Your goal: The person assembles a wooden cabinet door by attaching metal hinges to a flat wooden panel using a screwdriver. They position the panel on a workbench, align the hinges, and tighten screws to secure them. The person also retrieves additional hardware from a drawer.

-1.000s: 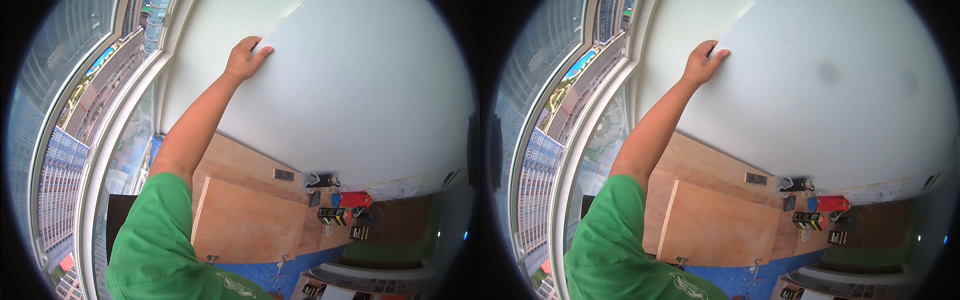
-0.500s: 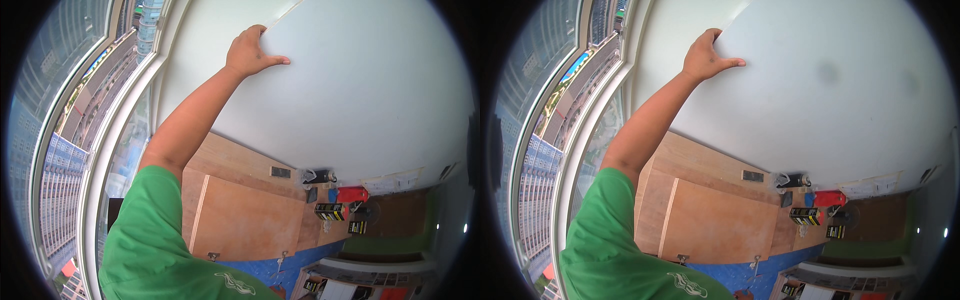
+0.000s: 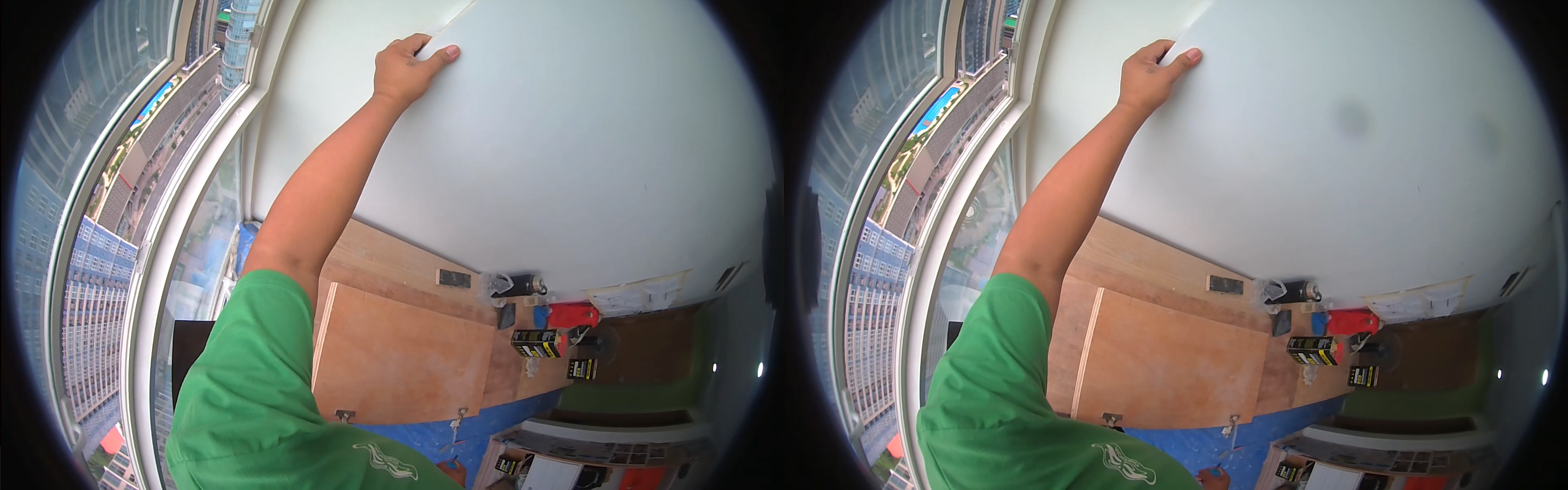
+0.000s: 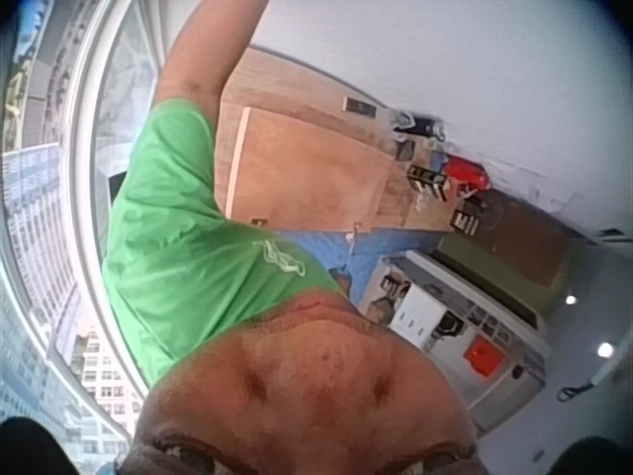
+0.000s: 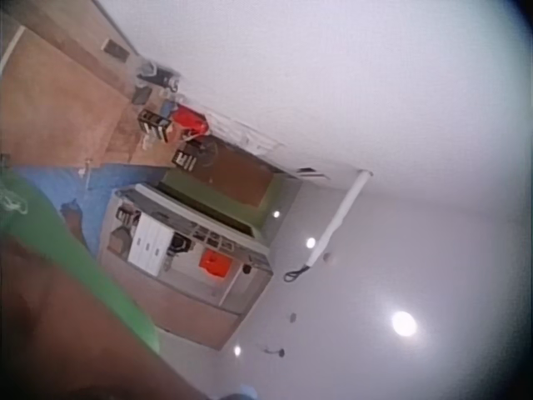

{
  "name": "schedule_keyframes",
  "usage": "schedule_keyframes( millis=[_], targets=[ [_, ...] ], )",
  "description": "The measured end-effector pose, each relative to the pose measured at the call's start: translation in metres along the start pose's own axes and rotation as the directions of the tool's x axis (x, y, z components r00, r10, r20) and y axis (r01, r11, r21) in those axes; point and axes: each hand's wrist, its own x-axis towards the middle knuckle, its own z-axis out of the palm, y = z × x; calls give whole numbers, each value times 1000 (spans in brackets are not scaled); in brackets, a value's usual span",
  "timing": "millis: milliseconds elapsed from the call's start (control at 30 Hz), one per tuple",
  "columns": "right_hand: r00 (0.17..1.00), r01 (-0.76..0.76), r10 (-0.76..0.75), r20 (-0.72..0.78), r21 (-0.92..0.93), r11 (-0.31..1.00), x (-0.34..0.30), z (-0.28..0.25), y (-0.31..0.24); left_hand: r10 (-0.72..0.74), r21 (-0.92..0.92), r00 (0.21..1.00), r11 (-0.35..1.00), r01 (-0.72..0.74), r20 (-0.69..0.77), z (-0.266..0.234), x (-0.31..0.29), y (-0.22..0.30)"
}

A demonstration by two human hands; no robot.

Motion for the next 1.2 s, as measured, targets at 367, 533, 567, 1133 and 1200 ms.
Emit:
schedule_keyframes(
  millis=[367,533,567,1133,1200],
  targets=[
    [999,30,-30,11,29,999,8,23,10,-34,-257,996,966,12,-84,-24,-7,29],
    [998,54,-54,18,45,998,12,30,10,440,-643,720,766,11,536,-32,-131,105],
    [998,60,-61,21,41,997,13,31,10,527,-687,542,715,133,654,-33,-155,124],
    [995,87,-89,46,30,996,8,38,23,871,-782,274,179,597,409,-5,-273,255],
    [995,85,-86,44,31,996,6,39,24,876,-836,284,207,509,389,-6,-274,255]
  ],
)
